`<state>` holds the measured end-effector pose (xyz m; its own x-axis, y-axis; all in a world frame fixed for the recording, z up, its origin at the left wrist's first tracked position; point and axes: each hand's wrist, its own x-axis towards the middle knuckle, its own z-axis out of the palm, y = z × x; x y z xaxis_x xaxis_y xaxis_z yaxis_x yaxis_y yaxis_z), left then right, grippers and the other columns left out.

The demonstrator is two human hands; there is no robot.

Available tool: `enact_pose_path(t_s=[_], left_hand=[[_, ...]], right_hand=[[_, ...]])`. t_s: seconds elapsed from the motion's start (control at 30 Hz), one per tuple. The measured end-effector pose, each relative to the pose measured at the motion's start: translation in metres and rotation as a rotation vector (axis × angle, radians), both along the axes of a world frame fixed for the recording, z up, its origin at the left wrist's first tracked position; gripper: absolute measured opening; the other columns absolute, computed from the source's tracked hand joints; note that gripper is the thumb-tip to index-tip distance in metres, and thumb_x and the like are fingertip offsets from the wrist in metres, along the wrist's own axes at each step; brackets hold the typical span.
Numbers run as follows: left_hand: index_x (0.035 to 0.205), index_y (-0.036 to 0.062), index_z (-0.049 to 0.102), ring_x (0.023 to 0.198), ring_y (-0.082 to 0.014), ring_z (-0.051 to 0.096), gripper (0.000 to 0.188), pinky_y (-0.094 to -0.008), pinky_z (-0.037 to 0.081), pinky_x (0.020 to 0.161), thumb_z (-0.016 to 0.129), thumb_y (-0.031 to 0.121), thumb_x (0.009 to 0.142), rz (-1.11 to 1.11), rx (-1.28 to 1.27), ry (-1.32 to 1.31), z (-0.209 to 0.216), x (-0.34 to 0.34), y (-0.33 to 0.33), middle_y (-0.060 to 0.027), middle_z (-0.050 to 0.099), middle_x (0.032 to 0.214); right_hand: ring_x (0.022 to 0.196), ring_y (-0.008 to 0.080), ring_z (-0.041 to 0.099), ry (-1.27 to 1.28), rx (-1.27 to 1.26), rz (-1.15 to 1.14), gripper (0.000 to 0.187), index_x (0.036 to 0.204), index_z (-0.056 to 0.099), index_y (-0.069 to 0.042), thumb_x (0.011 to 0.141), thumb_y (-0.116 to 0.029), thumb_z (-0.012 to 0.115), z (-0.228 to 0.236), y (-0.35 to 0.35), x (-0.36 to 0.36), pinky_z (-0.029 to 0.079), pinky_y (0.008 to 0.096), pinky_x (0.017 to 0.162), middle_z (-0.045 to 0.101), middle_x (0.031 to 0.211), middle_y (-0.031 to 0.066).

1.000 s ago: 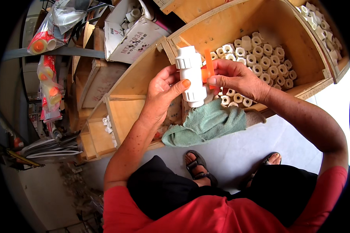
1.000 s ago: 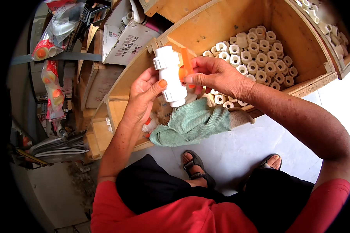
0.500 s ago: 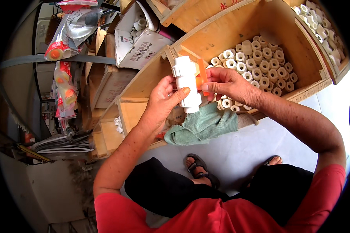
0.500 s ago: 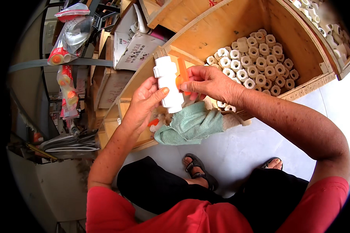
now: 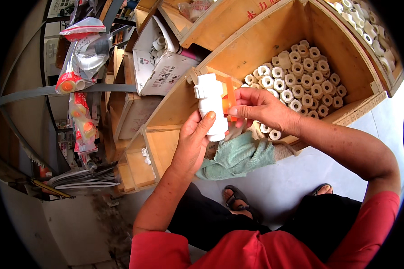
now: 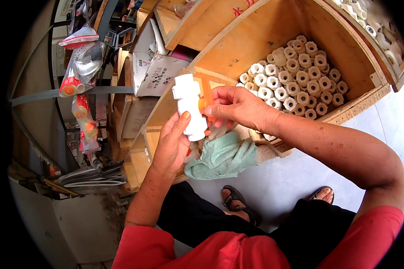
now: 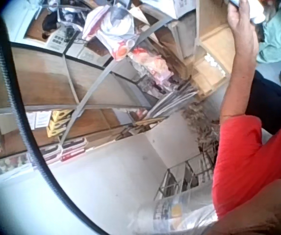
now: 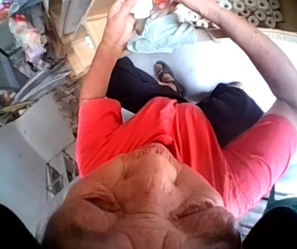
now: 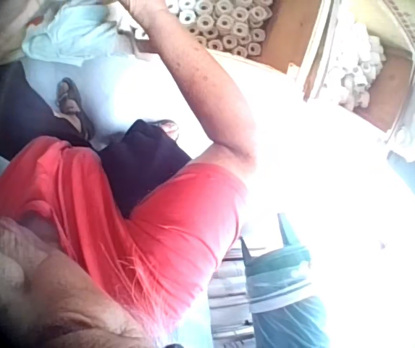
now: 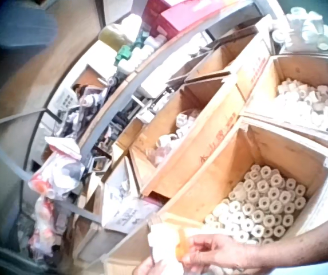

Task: The person assembles a white plastic plumbing valve by screwing together a body, an orange handle, and a cap. They then place the assembled unit into a wooden crate and proceed to pick up and inspect several small white plastic rings from a separate compartment.

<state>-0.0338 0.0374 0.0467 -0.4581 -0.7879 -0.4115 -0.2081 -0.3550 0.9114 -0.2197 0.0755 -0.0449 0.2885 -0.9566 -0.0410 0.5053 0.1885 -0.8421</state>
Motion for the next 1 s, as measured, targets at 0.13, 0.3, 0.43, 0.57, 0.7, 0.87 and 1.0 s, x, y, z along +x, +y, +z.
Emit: enact_pose_path(t_s=[0.13,0.3,0.43,0.57,0.7,0.87,1.0], left_hand=[[0.129,-0.0013,0.046,0.104,-0.0166,0.060,0.039,-0.0329,0.050,0.091,0.057,0.017,0.095,-0.062,-0.071,-0.078,0.002,0.005,-0.008,-0.0103,0.061,0.113],[0.124,-0.0009,0.050,0.103,-0.0127,0.057,0.045,-0.0282,0.047,0.090,0.070,0.011,0.086,-0.107,-0.208,-0.087,0.000,0.012,-0.020,-0.0060,0.060,0.113],[0.122,-0.0008,0.049,0.103,-0.0118,0.057,0.047,-0.0279,0.047,0.090,0.072,0.004,0.081,-0.156,-0.368,-0.153,-0.004,0.019,-0.023,-0.0053,0.059,0.112],[0.120,0.0014,0.052,0.103,-0.0113,0.057,0.047,-0.0271,0.047,0.090,0.073,0.003,0.078,-0.228,-0.535,-0.242,0.000,0.020,-0.021,-0.0060,0.060,0.112],[0.121,0.0022,0.054,0.102,-0.0115,0.058,0.050,-0.0261,0.047,0.089,0.075,0.001,0.075,-0.296,-0.738,-0.454,0.006,0.020,-0.018,-0.0060,0.060,0.111],[0.123,0.0029,0.054,0.102,-0.0132,0.057,0.055,-0.0279,0.047,0.089,0.076,0.001,0.072,-0.370,-0.954,-0.550,0.011,0.021,-0.017,-0.0075,0.059,0.110],[0.124,0.0039,0.051,0.100,-0.0183,0.056,0.062,-0.0310,0.047,0.086,0.077,0.000,0.068,-0.311,-0.896,-0.469,0.012,0.019,-0.011,-0.0085,0.055,0.108]], right_hand=[[0.079,0.0059,0.060,0.086,0.029,0.004,0.041,0.116,0.059,-0.008,0.088,-0.035,0.068,0.004,-0.001,-0.001,0.049,0.0227,0.066,0.064,0.090,-0.0020],[0.091,0.0091,0.060,0.087,0.003,-0.089,0.053,0.123,0.055,-0.006,0.084,-0.036,0.074,0.001,-0.007,0.000,0.050,0.0254,0.080,0.064,0.097,0.0017],[0.103,0.0137,0.059,0.044,-0.054,-0.134,0.064,0.129,0.050,-0.004,0.080,-0.035,0.078,0.004,-0.009,0.000,0.045,0.0310,0.099,0.063,0.105,0.0066],[0.109,0.0133,0.054,0.098,-0.080,-0.086,0.058,0.130,0.048,-0.007,0.082,-0.026,0.076,0.001,-0.012,-0.002,0.043,0.0329,0.099,0.059,0.113,0.0030],[0.112,0.0137,0.054,0.179,-0.076,-0.067,0.059,0.130,0.049,-0.007,0.082,-0.024,0.077,0.002,-0.012,-0.003,0.043,0.0343,0.101,0.060,0.114,0.0036],[0.111,0.0148,0.055,0.185,-0.111,-0.038,0.060,0.130,0.049,-0.007,0.081,-0.027,0.077,0.006,-0.010,-0.004,0.043,0.0347,0.101,0.060,0.114,0.0052],[0.107,0.0153,0.057,0.120,-0.056,-0.018,0.060,0.128,0.050,-0.006,0.081,-0.031,0.076,0.004,-0.010,-0.006,0.045,0.0336,0.098,0.062,0.110,0.0059]])
